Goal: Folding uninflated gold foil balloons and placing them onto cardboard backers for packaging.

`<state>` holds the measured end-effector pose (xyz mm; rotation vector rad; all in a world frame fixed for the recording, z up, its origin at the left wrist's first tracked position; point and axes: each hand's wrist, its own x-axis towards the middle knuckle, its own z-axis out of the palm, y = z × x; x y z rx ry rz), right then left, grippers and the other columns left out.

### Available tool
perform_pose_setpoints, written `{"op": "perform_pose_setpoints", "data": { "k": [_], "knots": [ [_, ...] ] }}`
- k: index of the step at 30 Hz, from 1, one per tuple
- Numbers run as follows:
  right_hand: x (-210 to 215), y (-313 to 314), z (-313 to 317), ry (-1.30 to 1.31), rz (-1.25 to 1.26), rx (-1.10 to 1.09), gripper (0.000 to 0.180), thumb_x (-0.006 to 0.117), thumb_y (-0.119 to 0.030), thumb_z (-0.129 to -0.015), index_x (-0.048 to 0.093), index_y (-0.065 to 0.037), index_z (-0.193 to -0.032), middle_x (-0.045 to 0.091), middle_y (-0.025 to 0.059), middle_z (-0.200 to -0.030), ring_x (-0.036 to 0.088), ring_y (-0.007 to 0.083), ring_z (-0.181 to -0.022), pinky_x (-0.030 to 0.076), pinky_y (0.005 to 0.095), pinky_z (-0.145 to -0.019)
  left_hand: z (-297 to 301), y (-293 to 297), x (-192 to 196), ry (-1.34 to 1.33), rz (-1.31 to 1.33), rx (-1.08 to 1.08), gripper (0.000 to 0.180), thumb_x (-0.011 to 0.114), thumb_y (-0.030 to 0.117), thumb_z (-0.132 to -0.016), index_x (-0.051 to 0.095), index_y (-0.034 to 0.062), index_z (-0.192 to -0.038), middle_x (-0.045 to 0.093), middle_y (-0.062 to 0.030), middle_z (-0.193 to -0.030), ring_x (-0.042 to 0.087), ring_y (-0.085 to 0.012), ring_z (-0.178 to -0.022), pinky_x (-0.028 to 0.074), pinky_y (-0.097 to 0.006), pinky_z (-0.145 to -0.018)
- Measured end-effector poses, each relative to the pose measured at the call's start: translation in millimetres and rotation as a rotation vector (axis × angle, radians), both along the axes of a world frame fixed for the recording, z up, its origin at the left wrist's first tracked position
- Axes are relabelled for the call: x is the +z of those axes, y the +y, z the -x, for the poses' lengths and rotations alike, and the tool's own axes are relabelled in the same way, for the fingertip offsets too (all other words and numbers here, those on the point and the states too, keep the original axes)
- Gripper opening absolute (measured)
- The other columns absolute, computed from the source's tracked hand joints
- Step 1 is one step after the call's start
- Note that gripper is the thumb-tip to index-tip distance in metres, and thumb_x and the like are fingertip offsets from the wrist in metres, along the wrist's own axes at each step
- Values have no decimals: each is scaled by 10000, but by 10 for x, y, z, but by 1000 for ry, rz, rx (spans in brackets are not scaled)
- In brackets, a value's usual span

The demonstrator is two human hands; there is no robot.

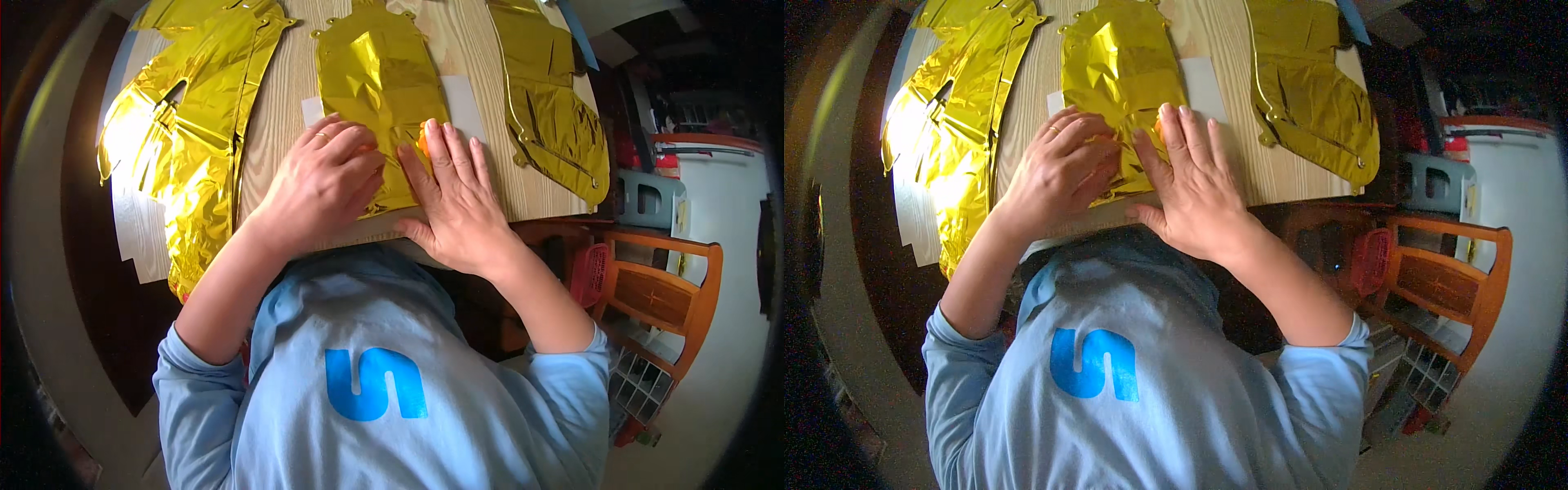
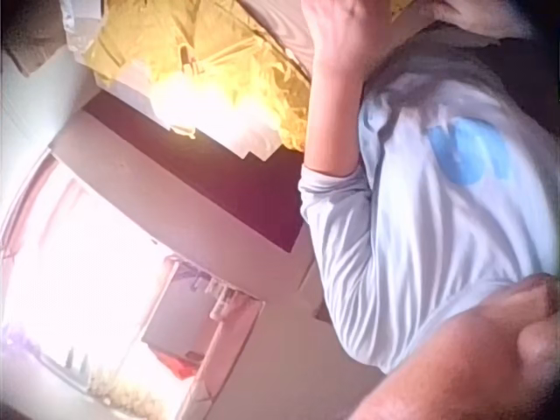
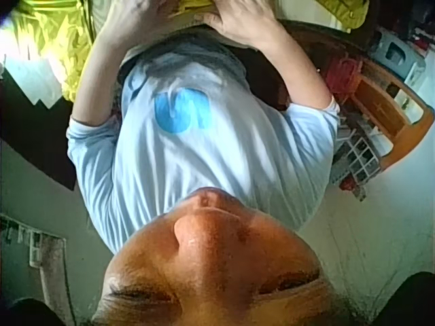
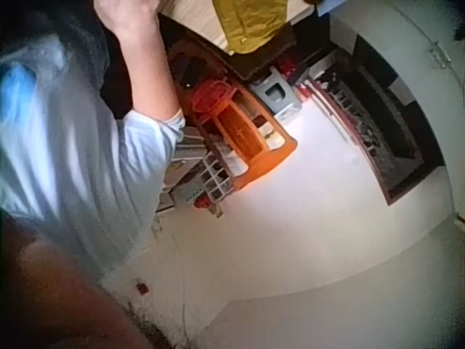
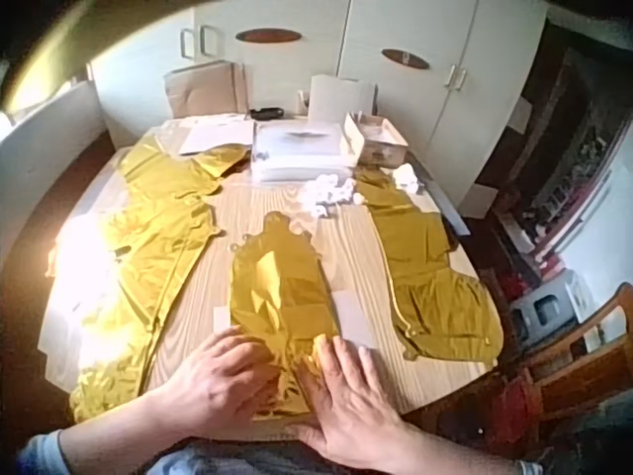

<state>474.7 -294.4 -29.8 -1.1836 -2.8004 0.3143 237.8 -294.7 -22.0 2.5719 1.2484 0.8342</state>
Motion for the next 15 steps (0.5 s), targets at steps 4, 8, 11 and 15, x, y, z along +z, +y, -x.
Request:
{"op": "perform_pose_setpoints", "data": {
  "k": [4,8,11,15],
  "knots": [
    [35,7,13,-21,34,-13,916,580,-593,-928,250,-66,-1600,128,315,-1632,89,498,-1520,74,637,-1218,-185,13,-44,-38,-5,-24,474,726,162,-831,588,58,-1272,611,-128,-1198,596,-323,-1167,445,-462,-1080],
    [-9,-8,-8,12,-8,-3,906,572,-596,-932,245,-82,-1603,122,315,-1634,104,500,-1517,70,656,-1208,-91,-89,-98,5,85,10,700,727,167,-833,455,34,-1464,527,-175,-1426,491,-345,-1359,371,-474,-1159],
    [-14,-11,-9,21,-25,2,902,566,-600,-934,235,-105,-1611,126,311,-1636,122,507,-1511,70,668,-1202,71,-193,-58,139,176,69,722,684,218,-882,409,63,-1531,424,-158,-1561,370,-335,-1471,259,-510,-1215],
    [-19,-9,-22,50,-30,8,895,570,-596,-932,231,-129,-1617,132,306,-1639,140,515,-1505,77,667,-1201,233,-357,-11,289,237,169,663,633,274,-937,418,102,-1540,365,-112,-1617,280,-314,-1523,147,-552,-1236]
  ]
}}
